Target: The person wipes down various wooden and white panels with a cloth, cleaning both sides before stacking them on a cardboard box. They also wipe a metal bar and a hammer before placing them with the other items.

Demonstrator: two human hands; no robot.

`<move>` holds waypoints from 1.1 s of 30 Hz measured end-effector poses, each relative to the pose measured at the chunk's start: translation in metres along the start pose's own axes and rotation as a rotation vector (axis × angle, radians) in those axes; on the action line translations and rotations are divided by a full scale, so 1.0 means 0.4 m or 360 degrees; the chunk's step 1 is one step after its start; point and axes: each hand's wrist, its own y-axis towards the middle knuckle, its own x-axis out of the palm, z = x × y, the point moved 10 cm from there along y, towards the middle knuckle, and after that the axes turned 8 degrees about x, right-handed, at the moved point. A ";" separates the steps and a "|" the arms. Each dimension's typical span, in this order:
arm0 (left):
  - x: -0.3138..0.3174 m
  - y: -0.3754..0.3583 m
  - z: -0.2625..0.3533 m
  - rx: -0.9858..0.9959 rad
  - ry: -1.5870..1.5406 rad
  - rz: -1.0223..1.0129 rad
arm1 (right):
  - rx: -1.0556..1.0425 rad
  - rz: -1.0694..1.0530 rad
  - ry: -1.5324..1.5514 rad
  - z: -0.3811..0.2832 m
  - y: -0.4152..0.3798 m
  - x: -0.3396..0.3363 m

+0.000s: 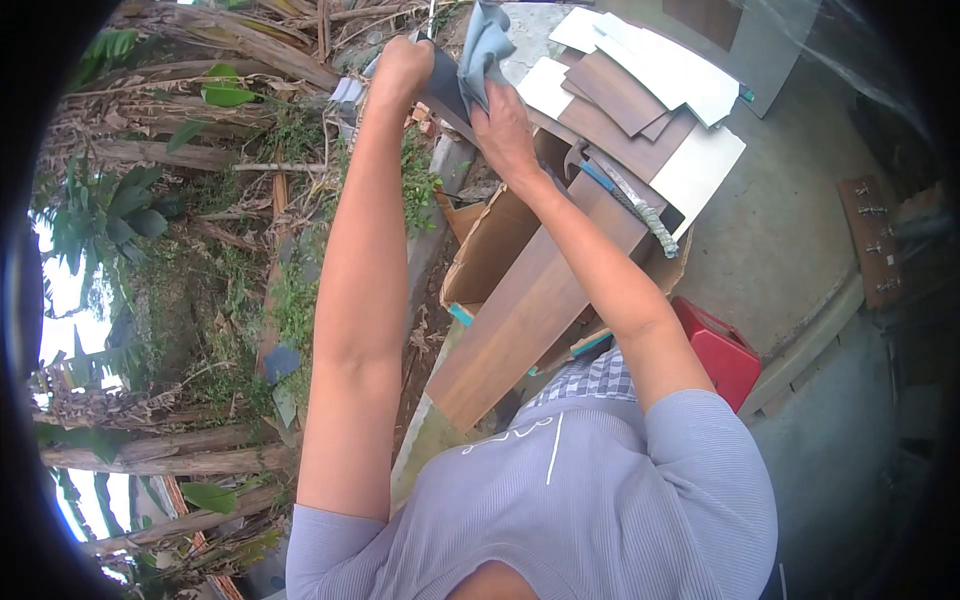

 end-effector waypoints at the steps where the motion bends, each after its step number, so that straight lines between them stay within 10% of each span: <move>1: -0.003 0.001 -0.001 0.0010 -0.0001 -0.0008 | 0.0077 -0.0028 -0.0064 0.073 -0.037 0.006; 8: 0.000 0.011 -0.069 -0.0121 -0.0107 -0.0089 | 0.1254 -0.0674 -0.0747 0.778 -0.460 0.036; 18: -0.047 -0.056 -0.117 -0.0145 -0.0219 0.0045 | 0.1140 -0.0590 -0.0438 0.689 -0.423 0.103; 23: -0.081 -0.196 -0.193 -0.0285 -0.0564 0.0274 | 0.2780 -0.0097 0.1239 0.848 -0.634 0.147; 33: -0.225 -0.809 -0.464 -0.0579 -0.0986 0.0817 | 0.3249 -0.0686 0.1283 1.042 -0.722 0.218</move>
